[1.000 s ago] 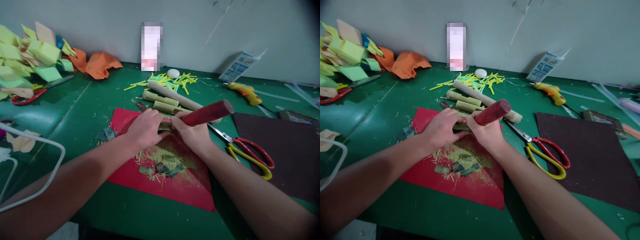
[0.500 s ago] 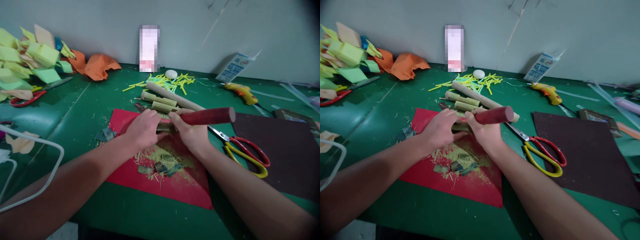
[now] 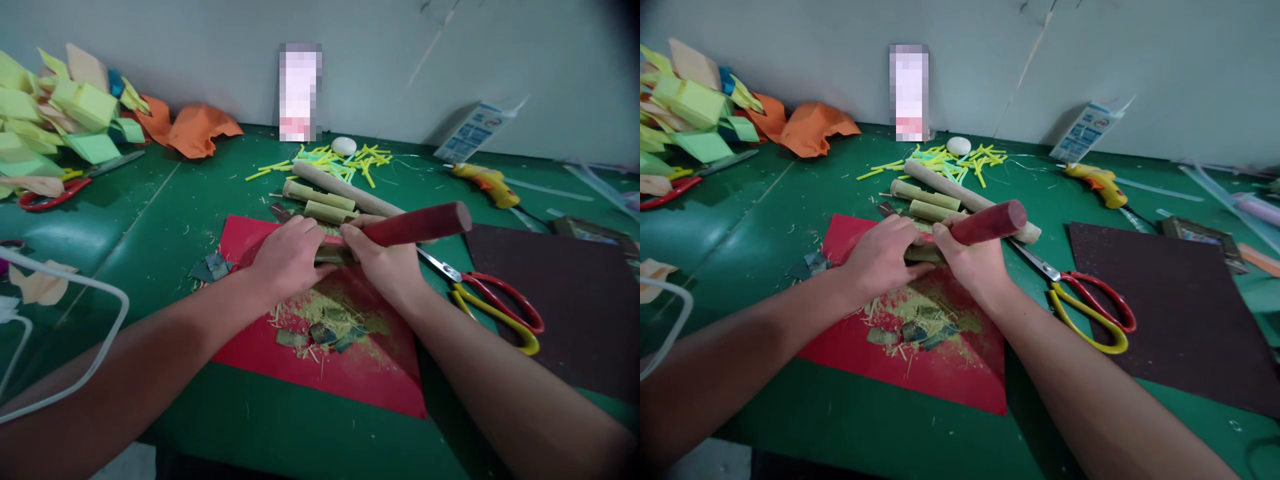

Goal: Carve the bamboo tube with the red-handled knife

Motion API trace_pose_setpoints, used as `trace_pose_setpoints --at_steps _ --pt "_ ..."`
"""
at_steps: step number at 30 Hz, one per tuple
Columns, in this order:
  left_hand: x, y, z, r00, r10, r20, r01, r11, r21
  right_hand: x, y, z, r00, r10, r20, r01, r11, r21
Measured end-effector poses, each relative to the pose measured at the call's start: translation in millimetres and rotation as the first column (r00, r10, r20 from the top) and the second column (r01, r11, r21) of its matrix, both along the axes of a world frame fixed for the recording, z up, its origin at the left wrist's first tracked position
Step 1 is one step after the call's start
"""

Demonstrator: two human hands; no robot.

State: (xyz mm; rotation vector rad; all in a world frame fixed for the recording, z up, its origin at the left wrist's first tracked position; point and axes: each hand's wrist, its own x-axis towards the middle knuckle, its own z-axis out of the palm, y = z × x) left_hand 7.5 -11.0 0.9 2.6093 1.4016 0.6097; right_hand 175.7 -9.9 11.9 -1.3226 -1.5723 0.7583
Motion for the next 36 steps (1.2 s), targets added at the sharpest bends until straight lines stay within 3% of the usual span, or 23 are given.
trace_pose_setpoints --at_steps 11,18,22,36 --pt "-1.1 -1.1 -0.3 0.999 -0.035 -0.042 0.039 0.996 0.080 -0.3 -1.3 2.0 1.000 0.021 -0.016 -0.021 1.000 -0.009" --pt "-1.6 -4.4 3.2 0.991 -0.064 -0.116 0.078 0.989 0.124 -1.6 -1.2 8.7 0.983 0.102 0.150 -0.100 0.995 -0.020" --pt "-2.3 -3.2 2.8 0.990 -0.083 -0.111 0.096 0.988 0.124 -8.9 -2.0 6.8 0.980 0.057 0.190 -0.054 0.998 -0.022" --pt "-3.8 11.9 -3.9 0.995 -0.050 0.081 0.050 0.999 0.000 -9.5 1.8 1.2 0.998 0.034 -0.043 -0.039 0.994 -0.104"
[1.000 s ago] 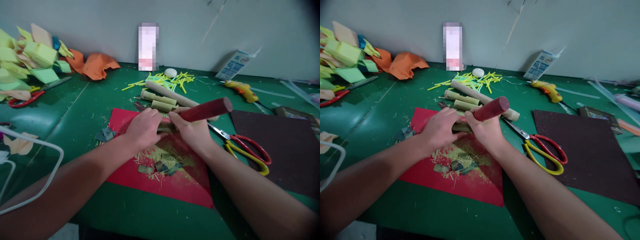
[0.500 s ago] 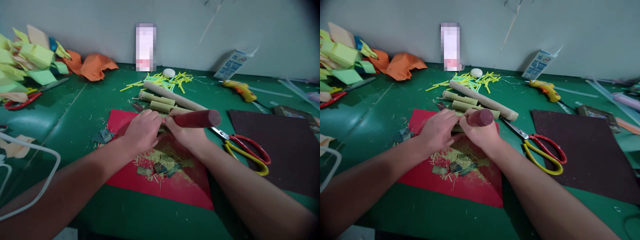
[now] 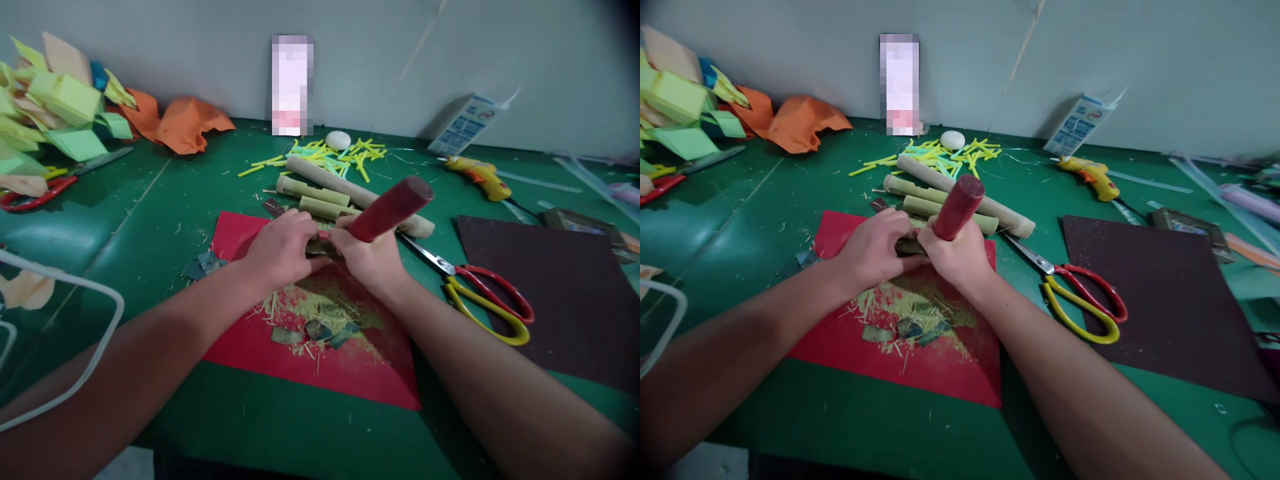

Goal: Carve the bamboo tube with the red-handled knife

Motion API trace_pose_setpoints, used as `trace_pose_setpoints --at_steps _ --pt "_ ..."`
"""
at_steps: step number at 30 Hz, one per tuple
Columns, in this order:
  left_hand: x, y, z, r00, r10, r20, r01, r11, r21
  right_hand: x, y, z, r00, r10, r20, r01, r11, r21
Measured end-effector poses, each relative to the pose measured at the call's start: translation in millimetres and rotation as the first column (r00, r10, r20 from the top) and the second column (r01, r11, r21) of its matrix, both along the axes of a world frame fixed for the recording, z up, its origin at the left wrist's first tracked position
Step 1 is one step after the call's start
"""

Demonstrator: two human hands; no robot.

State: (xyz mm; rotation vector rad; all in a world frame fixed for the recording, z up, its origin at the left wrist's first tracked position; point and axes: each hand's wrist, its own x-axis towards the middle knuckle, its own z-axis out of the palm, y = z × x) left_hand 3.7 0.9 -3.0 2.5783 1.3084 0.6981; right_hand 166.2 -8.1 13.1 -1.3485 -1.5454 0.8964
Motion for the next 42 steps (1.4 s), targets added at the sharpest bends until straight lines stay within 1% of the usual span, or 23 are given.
trace_pose_setpoints --at_steps 4,5,7,9,11,13,15,17,19,21,23,24,26,27,28,29,30,32,35,37,39,41,42 --pt "-0.3 -1.3 -0.2 1.000 0.008 -0.027 -0.007 1.000 0.008 2.1 0.9 -0.3 0.997 -0.023 -0.067 0.024 1.000 0.018" --pt "-0.9 -2.3 0.1 1.000 0.004 -0.001 -0.004 1.000 0.019 3.0 0.3 0.2 0.996 -0.042 -0.084 0.045 0.999 0.029" --pt "-2.3 -5.3 2.2 0.993 -0.016 0.114 0.009 0.998 0.064 5.1 -2.7 2.3 0.994 -0.071 -0.082 0.077 0.994 0.077" --pt "-3.8 -9.7 6.3 0.959 -0.073 0.274 0.035 0.990 0.139 7.3 -7.9 6.1 0.998 -0.060 0.017 0.056 0.986 0.157" --pt "-4.9 -15.1 11.5 0.909 -0.180 0.375 0.103 0.971 0.216 9.3 -13.9 10.3 0.981 -0.035 0.189 -0.006 0.976 0.216" --pt "-5.6 -20.3 16.4 0.868 -0.281 0.410 0.179 0.946 0.270 10.8 -19.0 13.2 0.928 0.044 0.370 -0.141 0.961 0.239" --pt "-6.1 -24.8 20.0 0.842 -0.336 0.423 0.221 0.929 0.297 11.4 -22.7 13.9 0.861 0.055 0.506 -0.245 0.916 0.318" --pt "-6.4 -28.6 21.7 0.829 -0.351 0.435 0.233 0.925 0.302 10.9 -25.2 12.9 0.802 0.046 0.596 -0.321 0.873 0.366" --pt "-6.5 -32.4 21.8 0.860 -0.315 0.402 0.222 0.939 0.261 9.8 -27.1 12.1 0.759 0.023 0.650 -0.366 0.842 0.397" --pt "-6.1 -35.9 20.3 0.891 -0.259 0.372 0.191 0.959 0.211 9.5 -28.4 12.8 0.738 -0.018 0.674 -0.360 0.835 0.416" --pt "-5.6 -37.6 17.0 0.859 -0.160 0.486 0.085 0.981 0.173 11.9 -28.2 15.4 0.740 -0.057 0.670 -0.304 0.861 0.408" --pt "-5.4 -37.2 14.9 0.812 -0.104 0.575 0.018 0.988 0.153 14.4 -27.0 17.0 0.749 -0.070 0.659 -0.272 0.874 0.403" --pt "-5.5 -33.7 10.1 0.669 -0.073 0.739 -0.084 0.981 0.172 21.7 -22.4 19.3 0.766 -0.059 0.640 -0.253 0.887 0.386" --pt "-5.5 -30.8 8.0 0.604 -0.009 0.797 -0.122 0.987 0.103 25.9 -19.0 19.6 0.761 -0.054 0.647 -0.269 0.881 0.389" --pt "-5.5 -27.6 6.2 0.552 0.040 0.833 -0.120 0.992 0.033 30.0 -15.2 19.2 0.752 -0.048 0.658 -0.286 0.875 0.391" --pt "-5.4 -24.2 5.0 0.513 0.092 0.853 -0.113 0.993 -0.040 33.8 -11.5 18.1 0.734 -0.026 0.678 -0.313 0.873 0.373" --pt "-5.1 -21.1 4.3 0.497 0.142 0.856 -0.109 0.989 -0.101 36.9 -8.0 16.8 0.711 0.005 0.703 -0.340 0.878 0.338" --pt "-4.1 -16.2 4.8 0.510 0.205 0.835 -0.146 0.978 -0.151 40.7 -3.0 14.1 0.657 0.017 0.753 -0.347 0.894 0.283" --pt "-3.2 -13.2 7.1 0.567 0.237 0.789 -0.255 0.961 -0.105 41.7 -0.8 13.1 0.593 0.052 0.804 -0.365 0.907 0.211" --pt "-4.1 -13.6 7.4 0.575 0.233 0.784 -0.242 0.964 -0.109 40.8 -1.5 14.2 0.575 0.088 0.813 -0.388 0.904 0.177" --pt "-5.8 -15.3 6.6 0.567 0.212 0.796 -0.133 0.977 -0.165 39.8 -2.5 14.8 0.574 0.114 0.811 -0.398 0.904 0.155" --pt "-7.1 -17.3 6.6 0.565 0.190 0.803 -0.008 0.975 -0.224 39.2 -3.6 14.0 0.583 0.131 0.802 -0.393 0.909 0.137" --pt "-7.2 -18.4 7.6 0.575 0.183 0.798 0.024 0.970 -0.240 39.3 -4.4 13.1 0.584 0.139 0.800 -0.391 0.911 0.128"
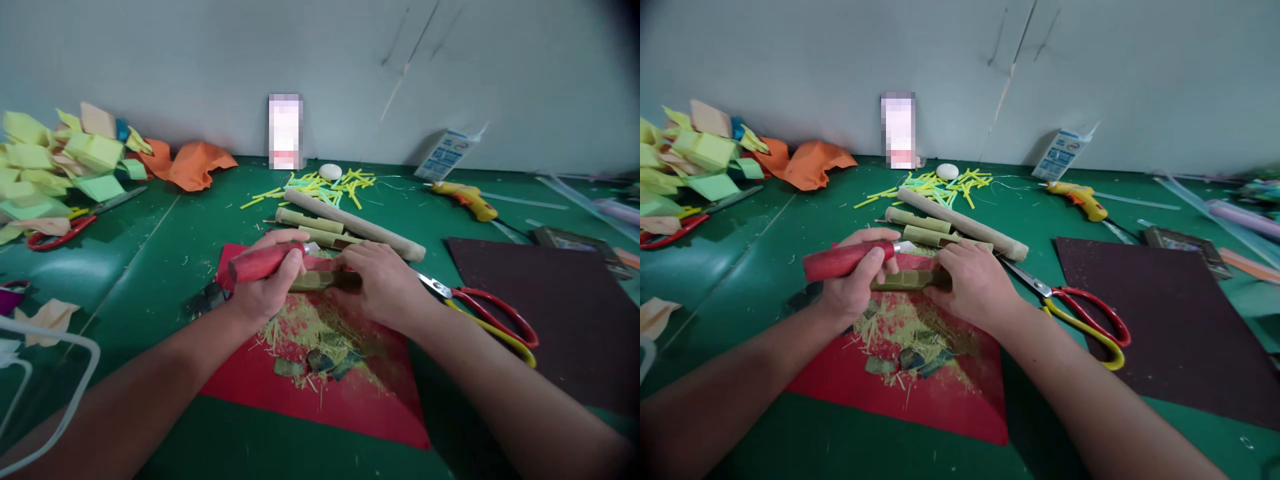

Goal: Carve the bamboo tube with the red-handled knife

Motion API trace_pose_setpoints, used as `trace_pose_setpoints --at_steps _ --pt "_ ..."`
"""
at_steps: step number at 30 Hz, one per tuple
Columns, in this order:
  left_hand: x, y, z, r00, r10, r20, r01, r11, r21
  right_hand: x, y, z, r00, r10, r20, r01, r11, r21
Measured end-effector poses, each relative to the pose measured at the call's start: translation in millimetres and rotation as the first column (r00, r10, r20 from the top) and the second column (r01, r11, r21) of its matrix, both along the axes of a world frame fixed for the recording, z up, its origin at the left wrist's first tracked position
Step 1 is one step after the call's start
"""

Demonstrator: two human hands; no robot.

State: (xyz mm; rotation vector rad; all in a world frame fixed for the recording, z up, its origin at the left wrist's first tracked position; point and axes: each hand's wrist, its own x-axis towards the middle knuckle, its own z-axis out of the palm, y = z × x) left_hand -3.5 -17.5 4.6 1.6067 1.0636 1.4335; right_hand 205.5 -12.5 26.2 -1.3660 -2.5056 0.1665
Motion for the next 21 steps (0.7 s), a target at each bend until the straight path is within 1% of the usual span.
trace_pose_setpoints --at_steps 2,4,5,6,9,13,15,21 --pt "1.2 -2.2 4.4 0.998 -0.003 -0.059 0.003 1.000 -0.009 1.2 -2.0 -2.8 1.000 0.001 0.016 0.000 1.000 -0.018" --pt "3.3 -4.7 10.4 0.987 0.038 -0.159 -0.038 0.999 0.007 3.2 -5.3 -6.1 0.999 0.010 0.035 -0.009 1.000 -0.029" --pt "4.2 -6.2 12.8 0.978 0.076 -0.192 -0.074 0.997 0.018 4.2 -7.4 -7.7 0.999 0.015 0.037 -0.014 0.999 -0.032" --pt "4.8 -7.8 14.4 0.976 0.084 -0.201 -0.080 0.996 0.028 4.9 -9.8 -9.1 0.999 0.022 0.027 -0.021 0.999 -0.034" --pt "4.0 -12.7 12.0 0.977 0.044 -0.209 -0.035 0.998 0.046 4.2 -18.3 -12.2 1.000 -0.011 0.003 0.011 0.999 -0.032" --pt "2.3 -14.7 0.5 0.978 -0.079 -0.194 0.081 0.997 0.003 -1.9 -27.9 -15.1 0.995 -0.078 -0.064 0.074 0.995 -0.074" --pt "3.0 -13.0 -3.3 0.975 -0.134 -0.178 0.131 0.991 -0.033 -5.0 -30.1 -16.8 0.993 -0.063 -0.101 0.052 0.993 -0.104" --pt "5.5 -10.3 -3.6 0.964 -0.195 -0.181 0.182 0.979 -0.088 -6.4 -28.1 -20.7 0.985 -0.045 -0.166 0.023 0.991 -0.134"
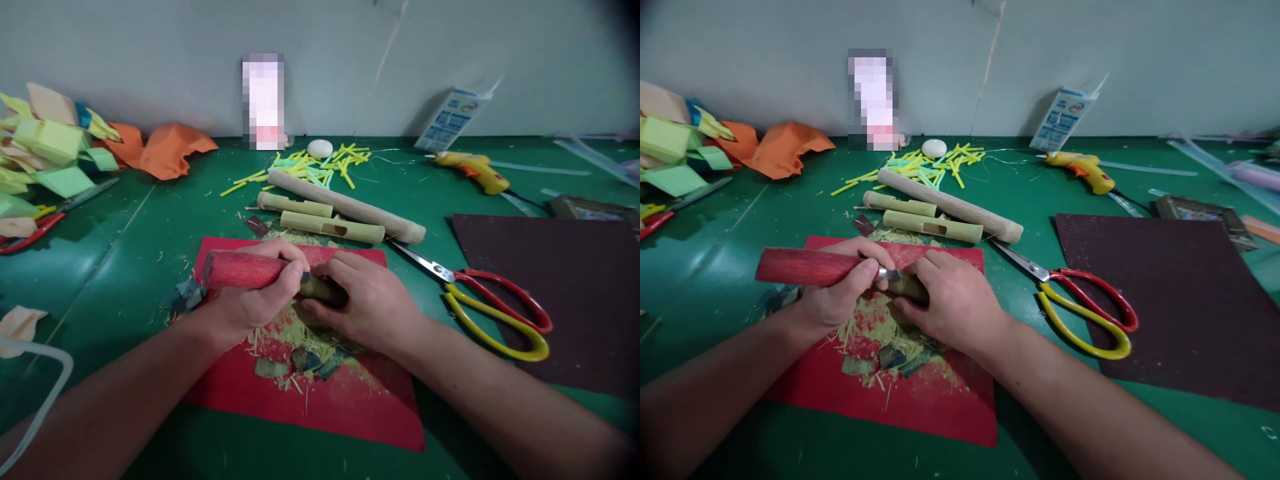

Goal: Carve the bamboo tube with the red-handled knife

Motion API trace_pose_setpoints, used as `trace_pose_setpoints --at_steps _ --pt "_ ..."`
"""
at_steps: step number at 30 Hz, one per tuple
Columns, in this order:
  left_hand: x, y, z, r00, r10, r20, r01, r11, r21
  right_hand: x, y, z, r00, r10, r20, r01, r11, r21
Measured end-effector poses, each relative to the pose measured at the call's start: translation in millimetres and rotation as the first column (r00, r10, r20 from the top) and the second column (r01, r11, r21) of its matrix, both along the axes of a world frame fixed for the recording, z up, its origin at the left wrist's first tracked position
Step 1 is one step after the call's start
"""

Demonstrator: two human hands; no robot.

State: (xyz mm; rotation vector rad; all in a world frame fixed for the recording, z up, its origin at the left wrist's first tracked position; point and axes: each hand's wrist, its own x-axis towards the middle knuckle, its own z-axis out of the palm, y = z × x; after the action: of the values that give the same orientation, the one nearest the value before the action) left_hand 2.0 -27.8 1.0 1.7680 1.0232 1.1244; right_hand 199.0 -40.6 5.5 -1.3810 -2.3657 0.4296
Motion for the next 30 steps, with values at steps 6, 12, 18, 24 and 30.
trace_pose_setpoints --at_steps 6,12,18,24,30 --pt "-2.1 0.3 4.8 0.995 0.088 -0.035 -0.087 0.995 0.052 10.4 7.5 4.6 0.995 0.096 0.019 -0.097 0.994 0.056" --pt "-1.7 2.6 5.1 0.978 0.206 -0.019 -0.205 0.977 0.052 16.5 11.3 10.9 0.983 0.080 0.166 -0.104 0.984 0.143" --pt "2.3 1.6 5.4 0.978 0.194 -0.073 -0.183 0.974 0.131 9.5 10.1 8.1 0.978 0.081 0.191 -0.114 0.980 0.164" --pt "3.3 3.3 3.1 0.978 0.205 -0.027 -0.200 0.971 0.129 1.4 11.3 1.7 0.982 0.093 0.166 -0.129 0.966 0.225" --pt "3.4 0.4 1.9 0.977 0.209 -0.051 -0.204 0.974 0.096 -0.7 9.5 -1.9 0.990 0.099 0.102 -0.122 0.961 0.249"
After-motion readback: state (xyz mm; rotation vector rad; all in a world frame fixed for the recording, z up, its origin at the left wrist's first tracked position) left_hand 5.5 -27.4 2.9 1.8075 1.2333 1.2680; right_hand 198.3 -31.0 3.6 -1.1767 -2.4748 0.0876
